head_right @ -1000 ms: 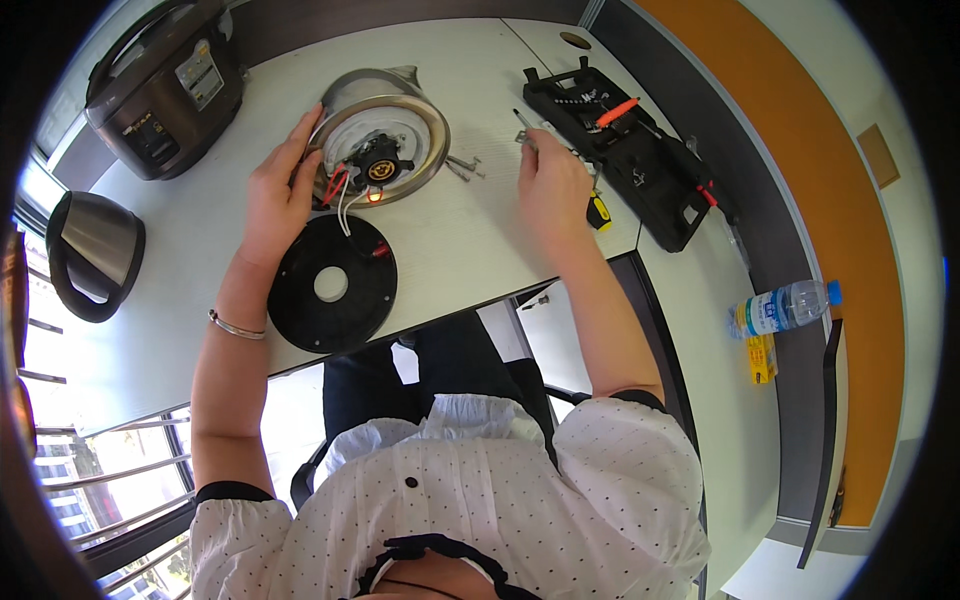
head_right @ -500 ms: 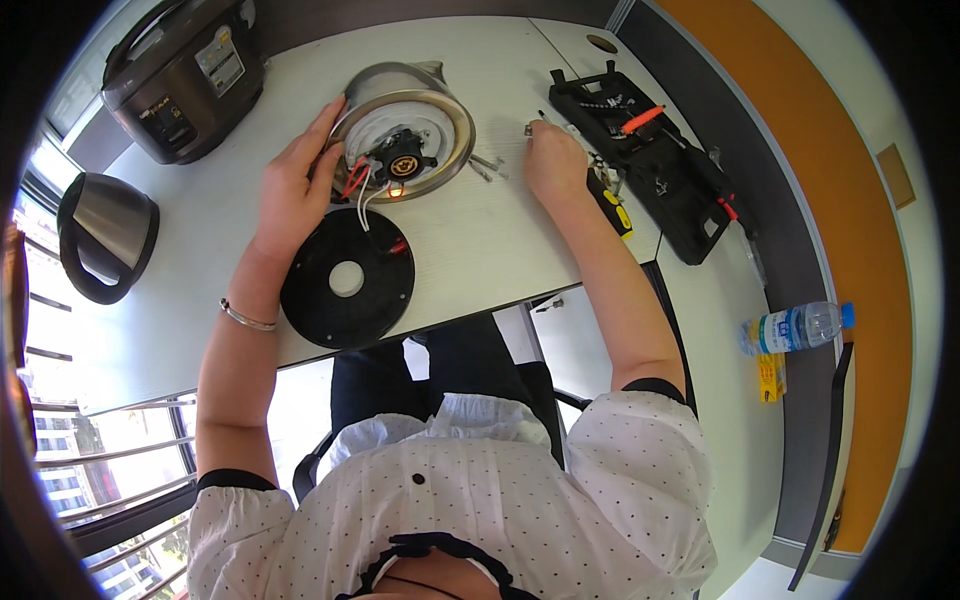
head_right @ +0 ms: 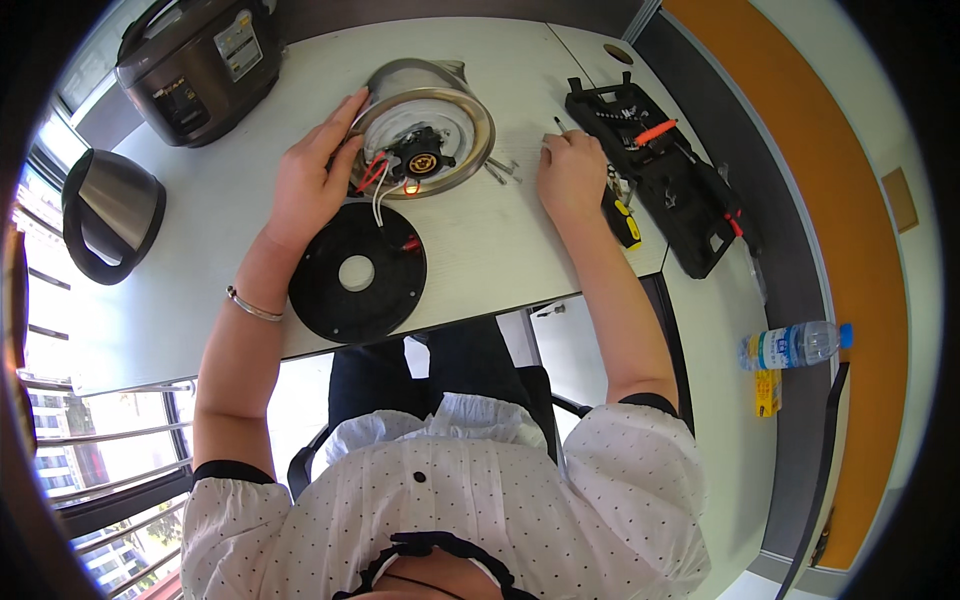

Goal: The person disassembles a small appliance, likely a rice cooker, by removing screws and detaching internal components. They use a screwdriver to loosen fasteners and manipulate wires and a heating element within the base.

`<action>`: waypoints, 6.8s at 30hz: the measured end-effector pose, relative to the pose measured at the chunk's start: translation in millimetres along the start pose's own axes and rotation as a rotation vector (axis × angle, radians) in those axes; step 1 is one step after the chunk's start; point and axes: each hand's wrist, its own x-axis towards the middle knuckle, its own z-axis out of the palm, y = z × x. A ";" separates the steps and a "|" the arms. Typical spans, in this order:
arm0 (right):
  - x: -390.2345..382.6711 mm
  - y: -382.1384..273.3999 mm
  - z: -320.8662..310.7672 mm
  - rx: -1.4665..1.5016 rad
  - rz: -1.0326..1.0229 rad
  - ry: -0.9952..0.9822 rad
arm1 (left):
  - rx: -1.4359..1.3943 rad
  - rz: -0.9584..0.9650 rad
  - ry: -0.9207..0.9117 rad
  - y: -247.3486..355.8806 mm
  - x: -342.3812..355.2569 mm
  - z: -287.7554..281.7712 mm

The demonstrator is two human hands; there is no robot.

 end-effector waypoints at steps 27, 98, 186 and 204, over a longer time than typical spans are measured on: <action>9.3 -123.4 -28.7 0.601 0.431 0.091 | 0.020 -0.016 0.000 5.6 -1.8 -1.7; 14.7 -96.8 -31.2 0.381 -0.154 0.187 | -0.008 0.026 0.028 -1.7 -0.7 1.3; 11.9 -78.2 -9.2 0.538 -0.290 0.337 | -0.025 -0.006 -0.019 4.9 1.0 -2.2; 11.7 -80.9 -5.8 0.506 -0.299 0.362 | -0.006 -0.006 -0.012 4.5 0.3 -2.4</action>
